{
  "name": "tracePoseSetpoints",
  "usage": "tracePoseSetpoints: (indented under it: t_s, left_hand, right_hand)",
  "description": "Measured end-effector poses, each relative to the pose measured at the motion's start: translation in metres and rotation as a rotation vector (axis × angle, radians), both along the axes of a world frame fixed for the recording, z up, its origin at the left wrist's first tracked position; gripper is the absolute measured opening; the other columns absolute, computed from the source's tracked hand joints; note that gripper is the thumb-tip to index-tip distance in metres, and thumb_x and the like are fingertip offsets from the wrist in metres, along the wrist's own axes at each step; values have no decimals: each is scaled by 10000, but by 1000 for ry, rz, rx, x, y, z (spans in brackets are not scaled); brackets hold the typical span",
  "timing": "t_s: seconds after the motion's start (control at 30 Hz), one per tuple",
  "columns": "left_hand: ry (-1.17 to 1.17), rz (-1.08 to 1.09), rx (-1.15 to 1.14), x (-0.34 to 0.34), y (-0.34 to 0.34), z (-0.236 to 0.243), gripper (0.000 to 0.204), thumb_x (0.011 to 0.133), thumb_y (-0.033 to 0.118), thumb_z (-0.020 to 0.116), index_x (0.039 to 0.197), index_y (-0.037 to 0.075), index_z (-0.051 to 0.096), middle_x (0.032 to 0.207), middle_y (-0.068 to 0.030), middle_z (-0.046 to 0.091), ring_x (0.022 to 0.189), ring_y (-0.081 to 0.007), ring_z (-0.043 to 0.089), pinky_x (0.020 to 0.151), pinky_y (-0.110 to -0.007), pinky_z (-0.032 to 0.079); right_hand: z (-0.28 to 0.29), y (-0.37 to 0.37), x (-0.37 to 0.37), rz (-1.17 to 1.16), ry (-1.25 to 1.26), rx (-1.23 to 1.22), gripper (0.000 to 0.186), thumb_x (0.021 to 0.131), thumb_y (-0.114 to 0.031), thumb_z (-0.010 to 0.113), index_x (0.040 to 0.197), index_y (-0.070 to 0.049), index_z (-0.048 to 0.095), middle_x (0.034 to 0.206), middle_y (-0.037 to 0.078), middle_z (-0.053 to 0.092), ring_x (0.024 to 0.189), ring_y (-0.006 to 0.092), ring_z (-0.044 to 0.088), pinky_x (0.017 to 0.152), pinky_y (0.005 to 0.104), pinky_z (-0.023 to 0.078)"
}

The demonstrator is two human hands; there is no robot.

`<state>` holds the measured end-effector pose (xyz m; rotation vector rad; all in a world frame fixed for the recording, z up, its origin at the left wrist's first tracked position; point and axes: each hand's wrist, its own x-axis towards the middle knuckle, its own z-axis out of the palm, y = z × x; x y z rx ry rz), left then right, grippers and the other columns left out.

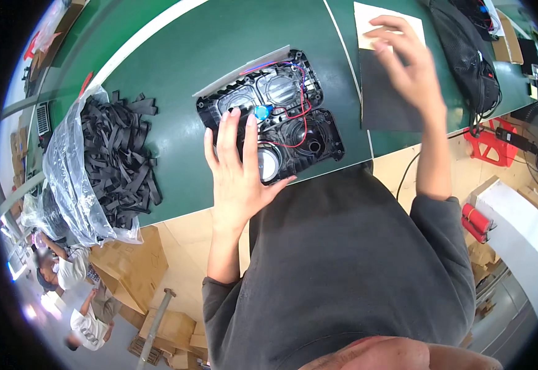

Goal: Assembling or repairing a plastic electronic component housing by connecting wires and applying adhesive strips.

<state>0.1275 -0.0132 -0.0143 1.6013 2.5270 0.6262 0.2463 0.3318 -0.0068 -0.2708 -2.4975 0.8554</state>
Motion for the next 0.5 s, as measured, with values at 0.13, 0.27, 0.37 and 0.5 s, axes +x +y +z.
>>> tracePoseSetpoints:
  t_s: [0.13, 0.27, 0.37, 0.5]
  left_hand:
    - [-68, -30, 31, -16, 8, 16, 1258, 595, 571, 962, 1603, 61, 408, 1625, -216, 375, 1523, -415, 363, 1244, -630, 241]
    - [-46, -90, 250, -32, 37, 15, 775, 768, 385, 920, 1413, 71, 626, 1445, -149, 570, 1353, -373, 541, 1113, -513, 425]
    - [66, -148, 292, -53, 60, 14, 502, 802, 183, 887, 1263, 57, 735, 1270, -121, 689, 1187, -355, 646, 1006, -449, 509]
    - [49, -141, 316, -51, 81, 17, 286, 826, 139, 862, 1084, 49, 776, 1095, -87, 713, 982, -296, 676, 849, -385, 543]
  right_hand:
    - [-11, 51, 37, -179, -292, 55, 313, 989, -80, 714, 1302, -80, 704, 1282, 102, 659, 1024, 220, 671, 849, 304, 547]
    - [-28, 67, 51, -109, -343, 61, 312, 980, -67, 710, 1290, -96, 705, 1203, 102, 641, 938, 233, 647, 801, 315, 538]
    - [-30, 66, 51, -88, -334, 75, 313, 974, -49, 703, 1284, -90, 703, 1205, 107, 640, 1012, 252, 646, 834, 320, 539]
    - [-30, 52, 50, -132, -287, 127, 300, 970, -52, 697, 1270, -71, 693, 1225, 123, 644, 1119, 299, 634, 919, 356, 543]
